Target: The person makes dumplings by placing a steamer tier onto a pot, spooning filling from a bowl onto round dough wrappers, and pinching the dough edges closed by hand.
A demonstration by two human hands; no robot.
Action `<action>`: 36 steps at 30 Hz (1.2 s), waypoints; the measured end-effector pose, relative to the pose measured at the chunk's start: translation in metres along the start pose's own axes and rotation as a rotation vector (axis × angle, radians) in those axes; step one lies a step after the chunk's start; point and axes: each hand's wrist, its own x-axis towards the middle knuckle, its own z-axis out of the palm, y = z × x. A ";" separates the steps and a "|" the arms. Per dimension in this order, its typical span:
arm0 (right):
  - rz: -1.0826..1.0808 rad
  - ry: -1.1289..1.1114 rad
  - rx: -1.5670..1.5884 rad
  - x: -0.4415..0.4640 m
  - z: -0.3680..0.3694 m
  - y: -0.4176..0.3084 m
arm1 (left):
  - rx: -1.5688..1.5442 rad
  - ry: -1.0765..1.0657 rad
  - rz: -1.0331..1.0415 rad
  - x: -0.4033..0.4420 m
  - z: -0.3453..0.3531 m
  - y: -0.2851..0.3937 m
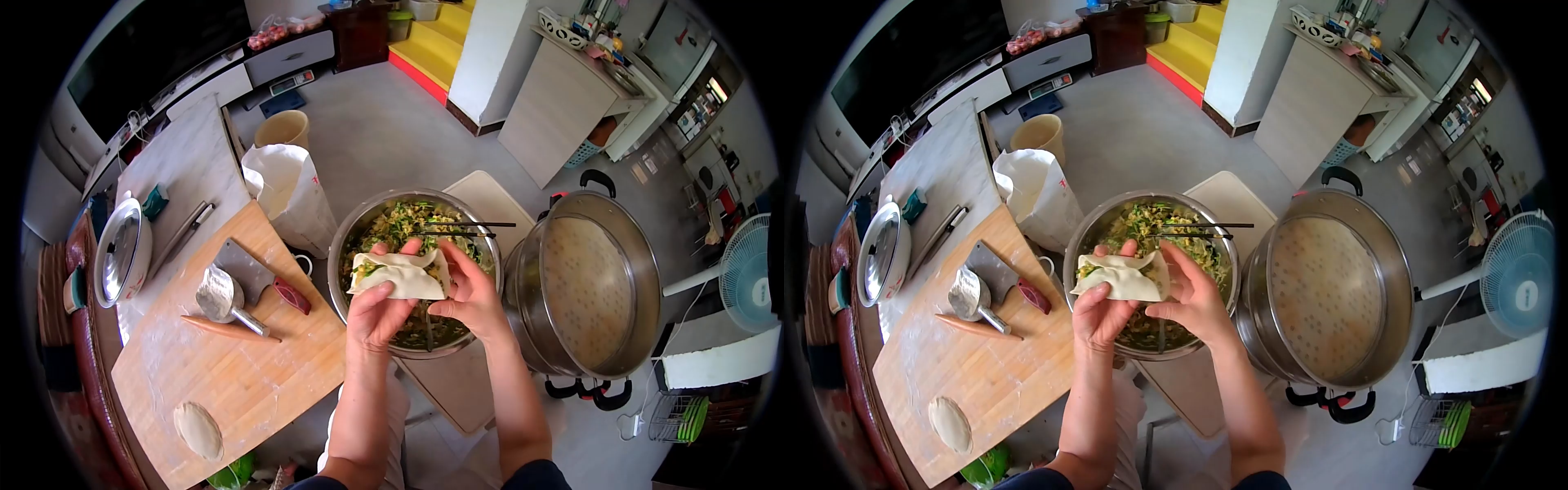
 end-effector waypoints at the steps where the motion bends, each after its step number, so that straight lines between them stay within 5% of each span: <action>1: 0.029 0.022 0.047 -0.007 -0.001 -0.002 | -0.003 -0.001 0.000 0.000 -0.001 0.000; 8: -0.060 0.236 -0.118 -0.024 -0.003 0.005 | 0.047 -0.011 0.012 0.002 0.003 -0.011; 24: -0.003 0.271 0.253 -0.031 -0.011 0.017 | 0.105 0.017 0.000 0.005 -0.007 -0.027; 36: -0.270 0.442 -0.171 -0.033 -0.005 0.014 | 0.078 0.095 -0.020 0.007 -0.006 -0.039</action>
